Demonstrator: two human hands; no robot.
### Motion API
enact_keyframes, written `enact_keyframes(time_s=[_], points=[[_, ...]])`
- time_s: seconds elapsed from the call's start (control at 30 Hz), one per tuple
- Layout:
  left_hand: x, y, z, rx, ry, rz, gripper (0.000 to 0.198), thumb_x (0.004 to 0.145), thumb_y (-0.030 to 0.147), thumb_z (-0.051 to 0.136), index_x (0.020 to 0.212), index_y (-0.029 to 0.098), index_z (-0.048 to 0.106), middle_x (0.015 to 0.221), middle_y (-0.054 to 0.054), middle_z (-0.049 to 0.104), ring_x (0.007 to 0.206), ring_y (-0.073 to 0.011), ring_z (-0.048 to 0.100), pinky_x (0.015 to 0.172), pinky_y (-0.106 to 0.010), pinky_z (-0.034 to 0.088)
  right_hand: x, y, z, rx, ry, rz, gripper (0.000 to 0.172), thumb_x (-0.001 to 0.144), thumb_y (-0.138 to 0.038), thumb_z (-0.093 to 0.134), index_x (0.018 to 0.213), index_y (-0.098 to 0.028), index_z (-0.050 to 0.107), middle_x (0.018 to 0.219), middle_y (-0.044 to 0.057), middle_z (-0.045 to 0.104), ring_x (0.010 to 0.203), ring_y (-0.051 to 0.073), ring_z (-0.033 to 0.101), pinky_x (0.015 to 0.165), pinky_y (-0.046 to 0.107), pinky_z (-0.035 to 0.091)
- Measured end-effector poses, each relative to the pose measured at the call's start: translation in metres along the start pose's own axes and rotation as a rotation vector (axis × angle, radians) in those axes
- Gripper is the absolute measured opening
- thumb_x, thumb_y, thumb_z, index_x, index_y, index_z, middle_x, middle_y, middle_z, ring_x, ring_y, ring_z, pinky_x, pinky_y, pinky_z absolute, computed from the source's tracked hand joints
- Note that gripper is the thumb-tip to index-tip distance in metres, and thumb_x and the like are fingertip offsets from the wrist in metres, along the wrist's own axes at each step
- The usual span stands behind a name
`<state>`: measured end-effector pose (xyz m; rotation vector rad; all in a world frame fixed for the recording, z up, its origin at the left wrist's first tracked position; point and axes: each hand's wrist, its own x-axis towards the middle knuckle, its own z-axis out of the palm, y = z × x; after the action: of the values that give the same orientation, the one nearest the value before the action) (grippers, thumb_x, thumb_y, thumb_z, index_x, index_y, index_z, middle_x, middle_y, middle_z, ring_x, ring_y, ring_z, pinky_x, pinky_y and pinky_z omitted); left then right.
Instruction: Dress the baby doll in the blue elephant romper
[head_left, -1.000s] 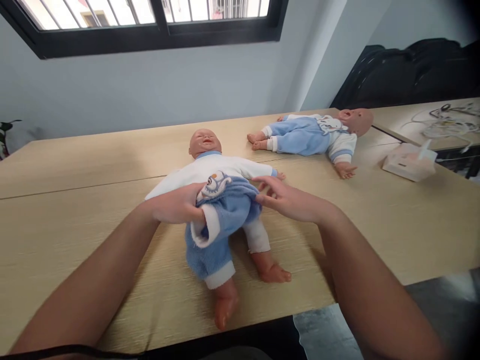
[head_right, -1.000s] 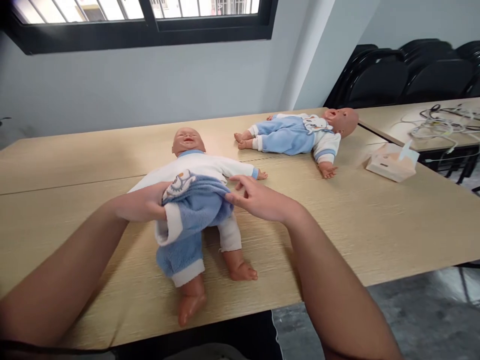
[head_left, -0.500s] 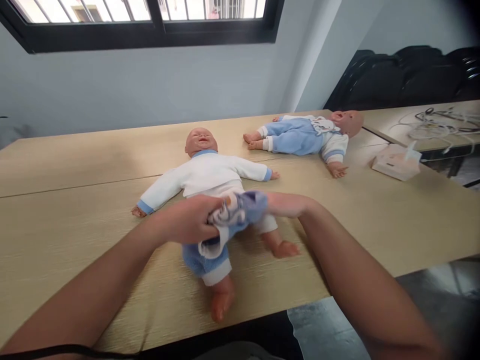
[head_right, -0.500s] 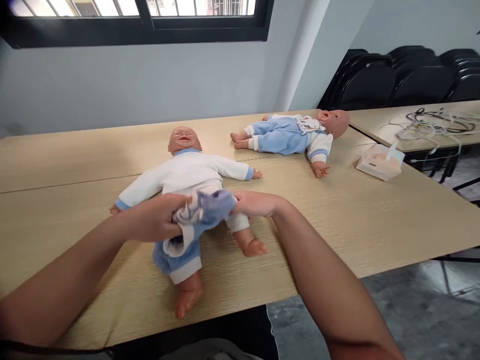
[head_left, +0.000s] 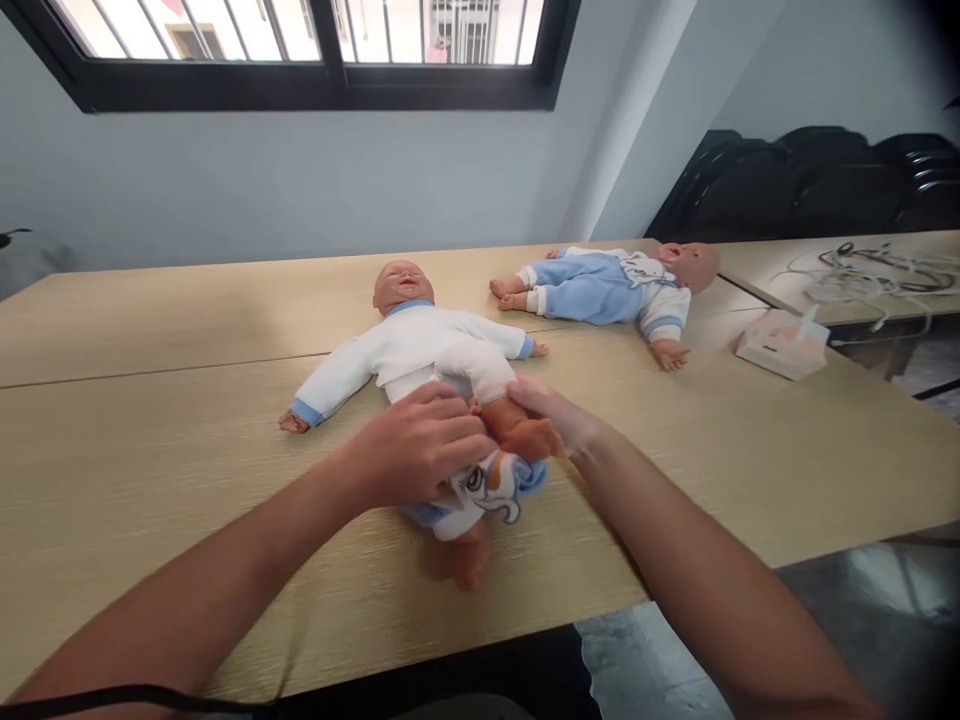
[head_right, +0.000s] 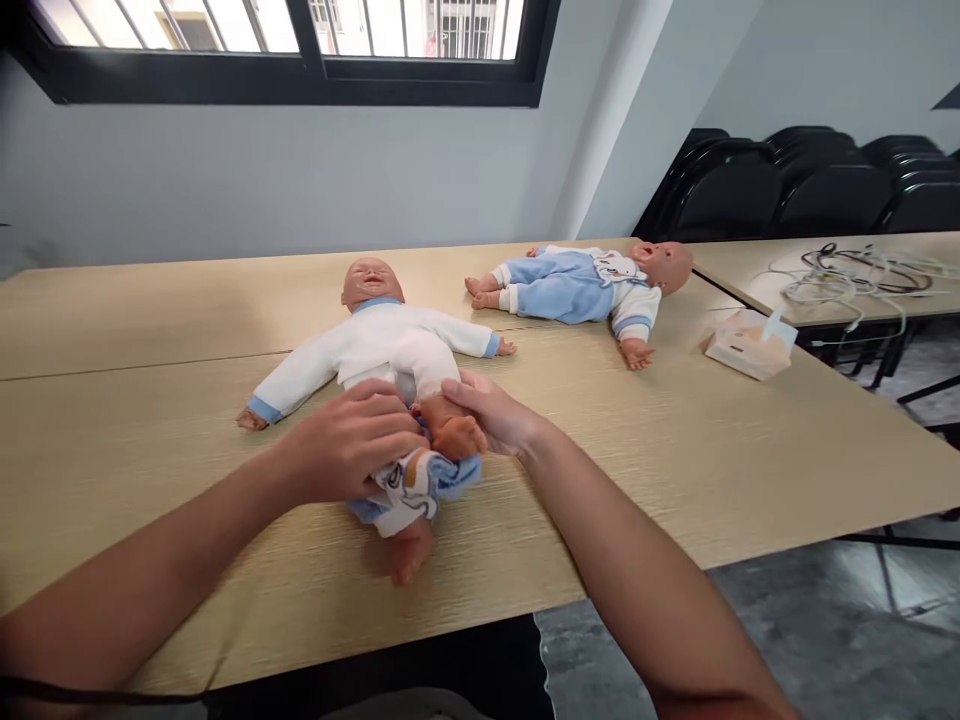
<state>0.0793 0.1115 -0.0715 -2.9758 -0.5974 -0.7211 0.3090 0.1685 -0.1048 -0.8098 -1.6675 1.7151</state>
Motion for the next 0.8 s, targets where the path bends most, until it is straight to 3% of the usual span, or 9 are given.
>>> enact_keyframes(time_s=[0.17,0.23,0.3,0.37,0.43,0.63,0.7,0.8], points=[[-0.007,-0.006,0.007,-0.026,0.488,-0.276,0.030,0.083,0.018,0.071,0.108,0.025,0.055,0.108,-0.006,0.068,0.101,-0.0237,0.061,0.094,-0.041,0.049,0.013,0.013,0.005,0.149,0.064,0.058,0.060,0.079,-0.052,0.087,0.124,-0.023,0.060,0.098,0.006,0.074,0.078,0.022,0.070,0.064,0.032,0.061],[-0.009,-0.003,0.013,0.085,0.614,-0.363,0.027,0.081,0.015,0.072,0.097,0.025,0.053,0.103,-0.004,0.063,0.097,-0.0230,0.057,0.090,-0.040,0.047,0.016,0.016,0.006,0.131,0.104,0.079,0.058,0.081,-0.053,0.085,0.124,-0.023,0.061,0.092,0.005,0.074,0.074,0.021,0.069,0.058,0.031,0.059],[-0.009,0.000,0.017,0.269,0.681,-0.325,0.025,0.081,0.011,0.071,0.085,0.025,0.051,0.095,-0.002,0.058,0.094,-0.0220,0.052,0.089,-0.039,0.044,0.016,0.016,0.007,0.095,0.160,0.098,0.057,0.081,-0.053,0.086,0.121,-0.022,0.061,0.087,0.004,0.074,0.069,0.020,0.067,0.053,0.029,0.056],[-0.006,0.000,0.016,0.406,0.707,-0.196,0.025,0.083,0.008,0.071,0.078,0.025,0.053,0.091,-0.001,0.055,0.094,-0.0218,0.049,0.088,-0.038,0.041,0.015,0.015,0.009,0.067,0.210,0.092,0.057,0.079,-0.052,0.088,0.119,-0.022,0.062,0.084,0.003,0.074,0.065,0.019,0.066,0.050,0.029,0.054],[-0.003,-0.002,0.012,0.404,0.696,-0.094,0.027,0.085,0.008,0.072,0.074,0.026,0.056,0.088,-0.001,0.058,0.093,-0.0220,0.047,0.086,-0.039,0.039,0.014,0.012,0.009,0.074,0.211,0.069,0.057,0.078,-0.052,0.088,0.120,-0.023,0.063,0.084,0.003,0.075,0.063,0.019,0.066,0.049,0.028,0.053],[-0.001,-0.013,-0.004,0.096,0.512,-0.089,0.026,0.088,0.006,0.070,0.077,0.025,0.055,0.084,0.003,0.069,0.084,-0.0175,0.058,0.083,-0.038,0.042,0.014,0.007,0.006,0.115,0.215,0.103,0.048,0.080,-0.060,0.082,0.104,-0.022,0.064,0.082,0.002,0.073,0.055,0.016,0.060,0.043,0.028,0.046],[-0.002,-0.014,-0.002,0.047,0.485,-0.093,0.023,0.086,0.010,0.073,0.082,0.025,0.056,0.083,0.003,0.069,0.078,-0.0160,0.059,0.080,-0.036,0.044,0.014,0.008,0.007,0.093,0.275,0.079,0.048,0.080,-0.059,0.082,0.104,-0.022,0.064,0.088,0.004,0.074,0.066,0.019,0.066,0.053,0.031,0.054],[-0.002,-0.014,0.005,0.106,0.564,-0.206,0.022,0.084,0.008,0.071,0.084,0.024,0.056,0.081,0.002,0.066,0.075,-0.0160,0.057,0.074,-0.033,0.044,0.015,0.011,0.013,0.027,0.408,0.019,0.058,0.071,-0.048,0.091,0.114,-0.022,0.061,0.114,0.008,0.075,0.097,0.026,0.071,0.080,0.037,0.061]])
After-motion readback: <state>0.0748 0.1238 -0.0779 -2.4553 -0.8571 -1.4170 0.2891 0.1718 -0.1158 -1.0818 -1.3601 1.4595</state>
